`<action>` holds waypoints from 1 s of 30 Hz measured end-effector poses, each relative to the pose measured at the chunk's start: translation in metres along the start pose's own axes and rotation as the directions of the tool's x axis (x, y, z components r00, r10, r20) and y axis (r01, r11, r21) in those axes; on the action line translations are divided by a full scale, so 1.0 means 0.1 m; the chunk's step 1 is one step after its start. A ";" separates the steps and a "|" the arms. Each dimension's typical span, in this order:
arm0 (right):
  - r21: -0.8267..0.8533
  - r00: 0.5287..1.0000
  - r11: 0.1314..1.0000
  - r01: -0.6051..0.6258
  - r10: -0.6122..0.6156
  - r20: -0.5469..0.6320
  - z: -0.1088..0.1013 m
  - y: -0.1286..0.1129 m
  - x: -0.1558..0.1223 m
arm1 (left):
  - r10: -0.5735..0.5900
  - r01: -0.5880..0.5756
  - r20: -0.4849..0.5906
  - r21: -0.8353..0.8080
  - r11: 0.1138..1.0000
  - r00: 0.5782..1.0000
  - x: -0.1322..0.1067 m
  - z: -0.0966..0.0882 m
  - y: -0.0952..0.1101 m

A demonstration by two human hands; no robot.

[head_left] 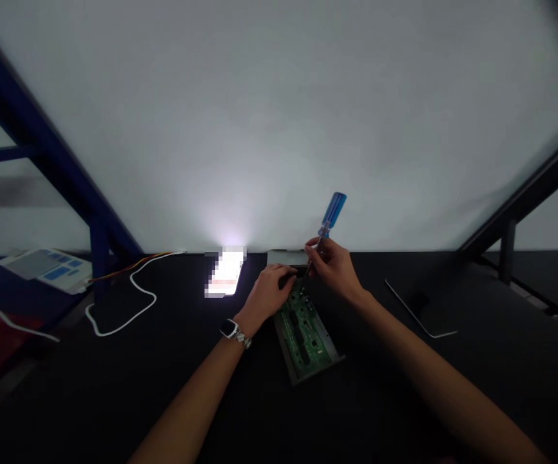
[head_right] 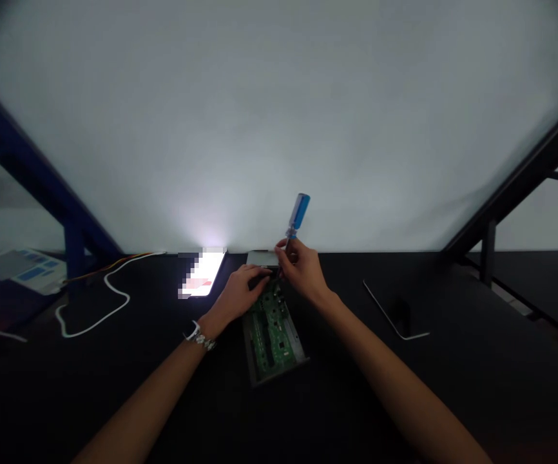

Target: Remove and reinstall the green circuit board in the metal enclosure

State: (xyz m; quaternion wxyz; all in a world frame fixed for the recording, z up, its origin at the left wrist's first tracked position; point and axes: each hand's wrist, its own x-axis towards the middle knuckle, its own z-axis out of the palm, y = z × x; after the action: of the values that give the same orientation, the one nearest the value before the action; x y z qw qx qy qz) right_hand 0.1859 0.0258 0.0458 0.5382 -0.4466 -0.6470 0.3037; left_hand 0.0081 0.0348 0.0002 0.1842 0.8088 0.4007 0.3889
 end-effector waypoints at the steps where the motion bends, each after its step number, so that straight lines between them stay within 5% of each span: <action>1: -0.024 0.999 0.999 0.026 -0.026 0.021 0.03 -0.02 0.05 | 0.006 -0.006 -0.005 -0.046 0.999 1.000 0.00 0.01 0.02; 5: -0.110 0.992 0.988 0.106 -0.099 0.075 0.11 -0.02 0.14 | -0.044 0.041 -0.015 -0.178 0.983 0.999 0.01 0.06 0.05; 13: -0.194 0.979 0.964 0.182 -0.159 0.128 0.08 0.04 0.10 | -0.097 0.091 -0.053 -0.112 0.990 0.994 0.00 0.13 0.02; 30: -0.102 0.984 0.991 0.084 -0.066 0.163 0.02 0.05 0.08 | -0.091 0.093 -0.026 0.055 0.994 0.995 -0.02 0.13 0.06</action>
State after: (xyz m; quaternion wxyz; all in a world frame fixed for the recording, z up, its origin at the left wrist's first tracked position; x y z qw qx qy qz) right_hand 0.1851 0.0349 0.0447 0.4708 -0.4248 -0.7198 0.2824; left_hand 0.0205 0.0298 -0.0049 0.1746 0.7897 0.4504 0.3782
